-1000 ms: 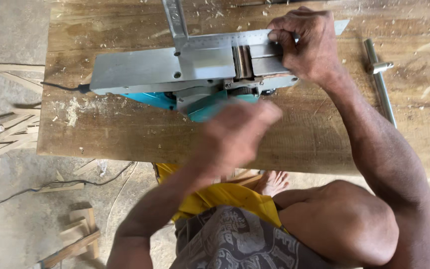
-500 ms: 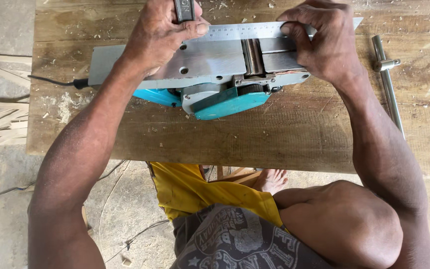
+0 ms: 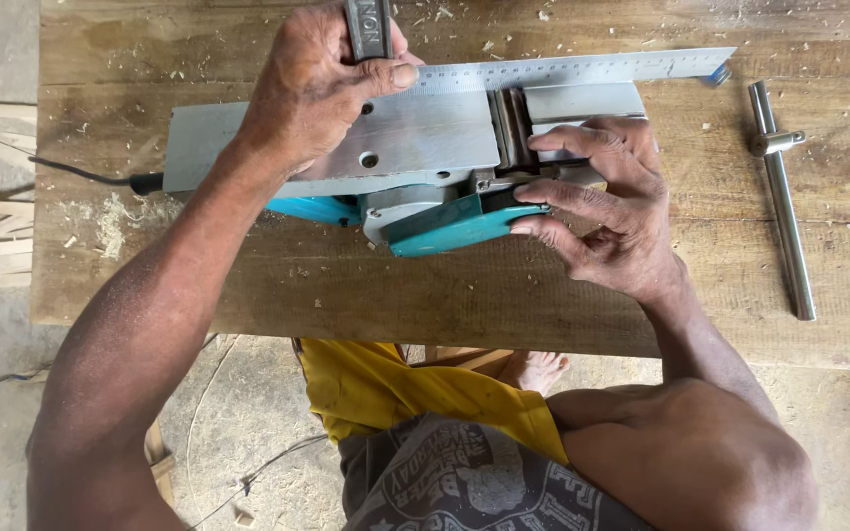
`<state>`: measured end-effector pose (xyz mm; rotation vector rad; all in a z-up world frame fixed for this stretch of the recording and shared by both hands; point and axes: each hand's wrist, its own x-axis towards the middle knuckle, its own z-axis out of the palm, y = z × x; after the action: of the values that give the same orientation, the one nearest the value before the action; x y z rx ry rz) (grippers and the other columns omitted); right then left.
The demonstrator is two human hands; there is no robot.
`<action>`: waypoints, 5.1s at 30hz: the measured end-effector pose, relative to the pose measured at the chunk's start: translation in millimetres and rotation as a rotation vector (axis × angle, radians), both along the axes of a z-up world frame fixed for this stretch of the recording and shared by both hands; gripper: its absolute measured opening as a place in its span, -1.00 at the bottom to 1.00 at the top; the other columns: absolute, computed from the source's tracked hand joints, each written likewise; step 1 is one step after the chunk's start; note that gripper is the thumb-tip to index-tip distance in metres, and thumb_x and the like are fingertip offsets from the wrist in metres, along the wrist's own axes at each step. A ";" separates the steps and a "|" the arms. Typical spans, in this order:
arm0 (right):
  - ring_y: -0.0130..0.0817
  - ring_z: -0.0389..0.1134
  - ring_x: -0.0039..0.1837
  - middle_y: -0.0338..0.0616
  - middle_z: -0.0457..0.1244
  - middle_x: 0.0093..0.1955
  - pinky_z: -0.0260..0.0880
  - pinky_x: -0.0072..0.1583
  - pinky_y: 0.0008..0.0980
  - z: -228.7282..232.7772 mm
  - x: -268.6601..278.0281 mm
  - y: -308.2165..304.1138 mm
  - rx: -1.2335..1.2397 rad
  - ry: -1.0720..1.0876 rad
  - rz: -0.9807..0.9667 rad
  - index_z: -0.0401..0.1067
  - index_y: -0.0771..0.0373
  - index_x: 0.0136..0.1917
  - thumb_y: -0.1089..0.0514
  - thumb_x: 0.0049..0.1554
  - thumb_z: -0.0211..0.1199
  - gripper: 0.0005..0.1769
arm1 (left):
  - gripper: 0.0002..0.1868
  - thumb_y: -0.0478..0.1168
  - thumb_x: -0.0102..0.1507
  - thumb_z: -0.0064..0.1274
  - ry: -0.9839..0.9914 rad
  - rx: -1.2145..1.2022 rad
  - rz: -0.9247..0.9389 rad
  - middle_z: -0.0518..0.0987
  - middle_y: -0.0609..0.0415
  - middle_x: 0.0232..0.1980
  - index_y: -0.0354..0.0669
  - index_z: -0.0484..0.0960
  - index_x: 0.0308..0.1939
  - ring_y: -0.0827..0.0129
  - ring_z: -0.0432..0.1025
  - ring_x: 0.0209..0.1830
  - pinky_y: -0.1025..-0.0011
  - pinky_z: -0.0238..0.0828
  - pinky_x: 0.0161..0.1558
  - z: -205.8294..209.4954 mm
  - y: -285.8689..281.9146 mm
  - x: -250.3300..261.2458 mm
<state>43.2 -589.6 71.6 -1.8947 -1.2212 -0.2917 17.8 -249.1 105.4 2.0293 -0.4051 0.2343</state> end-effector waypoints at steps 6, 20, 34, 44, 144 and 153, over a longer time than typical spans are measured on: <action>-0.17 0.17 0.48 -0.25 0.30 0.44 0.22 0.45 -0.11 4.1 -3.2 3.2 0.013 0.071 0.040 0.63 -0.07 0.09 -0.07 0.03 0.54 -0.65 | -0.84 -0.25 0.44 0.27 0.001 0.015 0.043 0.68 -0.02 -0.07 -0.19 0.59 -0.04 0.26 0.66 0.05 0.26 0.70 0.11 -4.9 1.4 -2.2; -0.14 0.24 0.41 -0.21 0.34 0.29 0.37 0.39 -0.10 7.1 -3.9 3.5 0.025 0.014 0.006 0.64 -0.01 0.06 -0.07 -0.04 0.59 -0.61 | -0.85 -0.25 0.42 0.26 0.006 0.022 0.053 0.68 -0.03 -0.10 -0.21 0.59 -0.05 0.25 0.66 0.02 0.28 0.72 0.09 -2.1 0.0 -2.3; -0.16 0.28 0.37 -0.19 0.34 0.21 0.39 0.44 -0.04 1.2 -4.1 0.0 0.028 -0.002 -0.009 0.64 0.02 0.03 -0.08 -0.06 0.62 -0.60 | -0.87 -0.25 0.45 0.22 -0.020 0.071 0.050 0.71 -0.03 -0.11 -0.20 0.60 -0.05 0.26 0.67 0.05 0.24 0.70 0.14 -0.6 -0.5 -1.3; -0.22 0.41 0.13 -0.07 0.41 0.10 0.48 0.12 -0.15 46.1 52.1 -4.2 -0.080 -0.125 -0.197 0.64 0.29 0.05 0.26 0.21 0.43 -0.87 | -0.87 -0.26 0.42 0.23 -0.020 0.075 0.054 0.68 -0.04 -0.14 -0.20 0.58 -0.06 0.24 0.67 0.02 0.26 0.71 0.09 -6.7 0.0 -1.1; -0.35 0.53 0.03 -0.04 0.46 -0.02 0.56 0.15 -0.29 -12.6 105.2 -14.4 0.005 -0.082 -0.031 0.60 0.35 0.03 0.59 0.28 0.19 -0.74 | -0.85 -0.25 0.32 0.36 -0.036 0.157 0.149 0.70 0.06 -0.25 -0.16 0.67 -0.15 0.42 0.61 -0.25 0.29 0.63 -0.14 -0.6 -6.2 -3.0; -0.29 0.48 0.02 0.01 0.43 -0.08 0.52 0.09 -0.27 -5.0 100.8 -15.9 0.017 -0.193 -0.025 0.59 0.39 -0.01 0.59 0.21 0.25 -0.79 | -0.85 -0.28 0.41 0.30 -0.102 0.090 0.053 0.65 0.09 -0.15 -0.17 0.60 -0.07 0.40 0.60 -0.08 0.41 0.69 -0.01 -5.1 -5.6 0.1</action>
<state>143.9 -605.5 66.6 -1.9026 -1.3176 -0.5066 17.9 -254.7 100.4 2.1245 -0.4321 0.3592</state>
